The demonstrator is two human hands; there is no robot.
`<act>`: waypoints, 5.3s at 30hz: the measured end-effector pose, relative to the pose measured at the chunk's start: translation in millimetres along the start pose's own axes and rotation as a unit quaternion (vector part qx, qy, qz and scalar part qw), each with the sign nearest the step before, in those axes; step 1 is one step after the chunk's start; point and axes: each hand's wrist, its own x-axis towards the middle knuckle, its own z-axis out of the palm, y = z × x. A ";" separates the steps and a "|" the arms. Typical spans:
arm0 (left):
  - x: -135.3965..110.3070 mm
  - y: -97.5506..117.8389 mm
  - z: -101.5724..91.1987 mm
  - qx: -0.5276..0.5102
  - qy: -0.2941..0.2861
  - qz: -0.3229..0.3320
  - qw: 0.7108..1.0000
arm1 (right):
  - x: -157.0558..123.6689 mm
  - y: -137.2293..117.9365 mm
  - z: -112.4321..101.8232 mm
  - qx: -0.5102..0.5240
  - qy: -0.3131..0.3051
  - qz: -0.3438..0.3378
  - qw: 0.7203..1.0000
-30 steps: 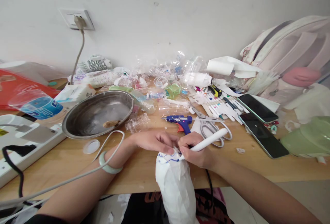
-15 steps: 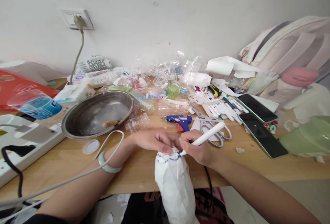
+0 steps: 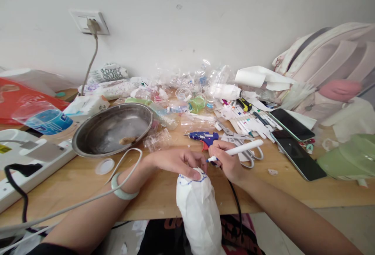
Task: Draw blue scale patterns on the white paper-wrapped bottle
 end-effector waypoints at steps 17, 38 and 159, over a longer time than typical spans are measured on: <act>-9.9 10.5 -12.1 0.069 0.016 0.072 0.995 | 1.6 13.3 -0.8 0.086 0.037 -0.008 0.996; -15.6 -0.9 -22.2 0.068 0.059 0.064 0.994 | -8.8 -4.0 5.6 -0.049 -0.036 -0.126 0.990; -7.8 10.8 -9.3 0.178 -0.019 0.001 0.984 | -12.8 -0.9 5.1 -0.097 -0.104 -0.174 0.974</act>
